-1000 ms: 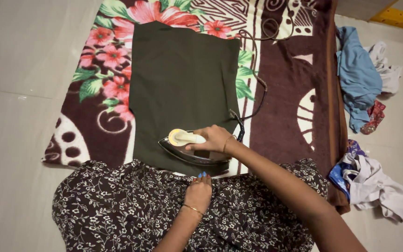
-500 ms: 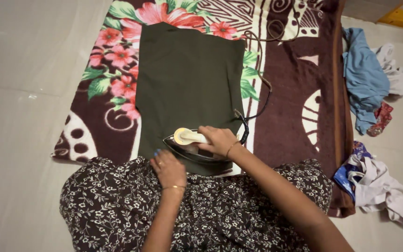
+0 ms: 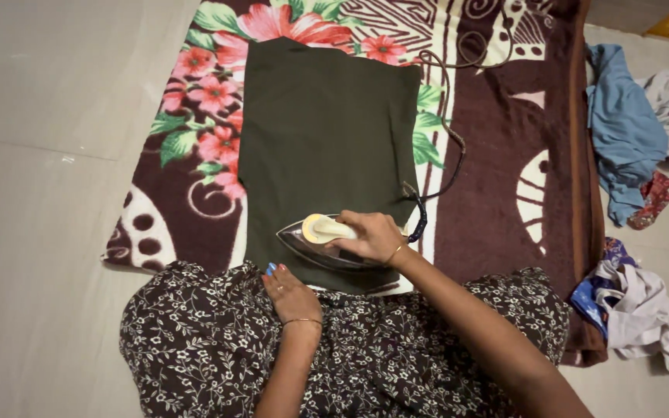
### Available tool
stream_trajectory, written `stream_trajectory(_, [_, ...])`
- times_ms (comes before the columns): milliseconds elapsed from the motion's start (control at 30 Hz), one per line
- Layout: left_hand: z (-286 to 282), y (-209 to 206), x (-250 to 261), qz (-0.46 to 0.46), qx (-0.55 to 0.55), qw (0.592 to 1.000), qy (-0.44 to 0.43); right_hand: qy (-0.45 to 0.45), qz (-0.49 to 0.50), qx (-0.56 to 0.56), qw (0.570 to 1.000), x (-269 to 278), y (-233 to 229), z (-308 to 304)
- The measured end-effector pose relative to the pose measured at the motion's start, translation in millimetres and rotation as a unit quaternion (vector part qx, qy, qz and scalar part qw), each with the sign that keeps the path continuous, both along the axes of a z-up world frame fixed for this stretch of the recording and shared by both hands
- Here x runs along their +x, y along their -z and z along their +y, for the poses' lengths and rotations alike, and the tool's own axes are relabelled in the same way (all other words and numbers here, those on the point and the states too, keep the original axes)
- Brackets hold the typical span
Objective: The person irons a dark green t-shirt laid out on a floral patterned blanket on the floor. They use a handheld electric iron to smooth the fabric, moving it back and forth across the shirt's surface. The person occasionally adjusts the shirt's position and flips it over to iron the other side.
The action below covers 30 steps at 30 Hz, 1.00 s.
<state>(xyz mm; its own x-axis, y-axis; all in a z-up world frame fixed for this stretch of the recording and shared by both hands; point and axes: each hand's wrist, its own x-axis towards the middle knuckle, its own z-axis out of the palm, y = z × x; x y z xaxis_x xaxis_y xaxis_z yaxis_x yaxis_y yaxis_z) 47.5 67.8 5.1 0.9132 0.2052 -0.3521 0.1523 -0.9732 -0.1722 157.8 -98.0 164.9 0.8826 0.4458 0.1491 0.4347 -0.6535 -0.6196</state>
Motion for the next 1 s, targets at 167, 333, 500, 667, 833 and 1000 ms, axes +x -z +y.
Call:
stream_trajectory(167, [-0.7,-9.6,4.8,0.039,-0.002,0.999,0.006,-0.045,0.030,-0.010,0.998,6.4,1.4,26.3])
stream_trajectory(333, [-1.6,-12.1,3.7,0.064,0.016,0.997,0.026,-0.046,0.007,-0.038,0.998,14.5,8.4,69.0])
stream_trajectory(500, [-4.2,0.2,6.6,0.046,0.021,0.999,0.021,0.021,-0.002,-0.048,0.999,12.5,4.2,91.1])
stream_trajectory(667, [-4.6,7.3,10.5,0.030,0.009,0.999,0.006,0.100,-0.002,-0.032,0.995,14.9,3.9,102.7])
stream_trajectory(833, [-3.4,0.9,15.8,0.018,0.006,1.000,0.017,0.194,0.026,-0.044,0.980,22.8,5.6,118.0])
stream_trajectory(1000, [-4.6,-1.3,15.8,-0.019,-0.001,1.000,0.009,0.243,-0.020,-0.036,0.969,24.7,17.2,128.9])
